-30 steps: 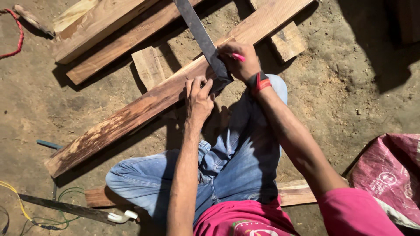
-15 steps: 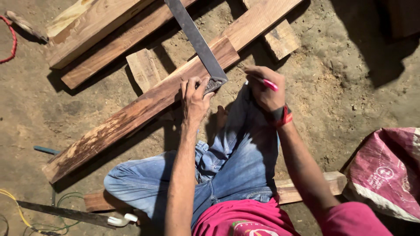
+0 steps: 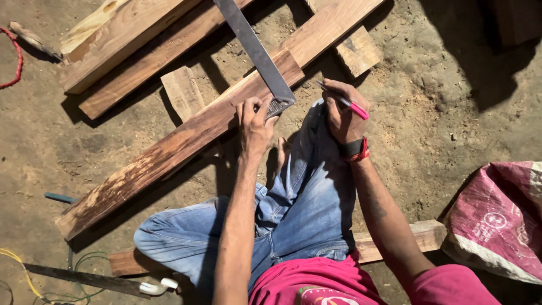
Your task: The person sits on the ground and uses a try square and a pink marker to draw perpendicular lines on several wooden planks. They repeatedly position the square, draw lines, and move to the next plank.
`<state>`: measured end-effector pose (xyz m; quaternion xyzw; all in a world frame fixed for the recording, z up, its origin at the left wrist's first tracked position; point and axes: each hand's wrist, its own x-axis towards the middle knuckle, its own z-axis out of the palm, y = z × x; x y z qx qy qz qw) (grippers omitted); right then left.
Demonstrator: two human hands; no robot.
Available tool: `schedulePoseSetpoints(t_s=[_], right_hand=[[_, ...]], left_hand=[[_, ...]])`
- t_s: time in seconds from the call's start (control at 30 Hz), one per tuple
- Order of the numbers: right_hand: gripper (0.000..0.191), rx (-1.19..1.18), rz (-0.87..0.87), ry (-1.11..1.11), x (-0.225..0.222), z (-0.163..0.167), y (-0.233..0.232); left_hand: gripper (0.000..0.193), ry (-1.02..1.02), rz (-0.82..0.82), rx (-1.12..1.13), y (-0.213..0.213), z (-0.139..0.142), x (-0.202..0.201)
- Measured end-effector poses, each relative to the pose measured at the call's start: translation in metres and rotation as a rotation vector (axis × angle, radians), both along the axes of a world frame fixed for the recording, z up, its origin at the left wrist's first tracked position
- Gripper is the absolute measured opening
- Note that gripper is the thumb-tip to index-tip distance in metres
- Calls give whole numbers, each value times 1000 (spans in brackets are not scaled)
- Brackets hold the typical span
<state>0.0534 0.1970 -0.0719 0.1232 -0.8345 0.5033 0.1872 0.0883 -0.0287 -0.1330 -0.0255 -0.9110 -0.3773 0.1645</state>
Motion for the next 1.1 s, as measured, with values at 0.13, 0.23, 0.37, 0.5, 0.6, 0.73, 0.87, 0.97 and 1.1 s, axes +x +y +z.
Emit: schedulePoseSetpoints(t_s=[0.13, 0.23, 0.37, 0.5, 0.6, 0.73, 0.87, 0.97, 1.1], right_hand=[[24, 8, -4, 6, -2, -2, 1], [25, 17, 7, 11, -3, -2, 2], [25, -44, -3, -29, -2, 0, 1], [23, 11, 6, 7, -2, 1, 1], [24, 3, -8, -9, -3, -2, 0], [23, -130, -25, -133, -10, -7, 2], [27, -155, 198, -79, -43, -11, -2], [26, -142, 293, -143, -86, -24, -33], [21, -109, 424, -181, -120, -39, -64]], left_hand=[[54, -12, 9, 13, 3, -9, -3], [54, -13, 20, -9, 3, -17, -3], [52, -10, 13, -44, 2, -23, -4], [54, -20, -2, -44, 0, -18, -4], [54, -25, -5, -42, -1, -9, -3], [54, -27, -13, -28, -1, 1, -5], [53, -39, -17, 14, -1, 7, -5], [46, -6, -35, 11, -2, 10, -4], [43, -7, -48, -12, -3, 12, -5]])
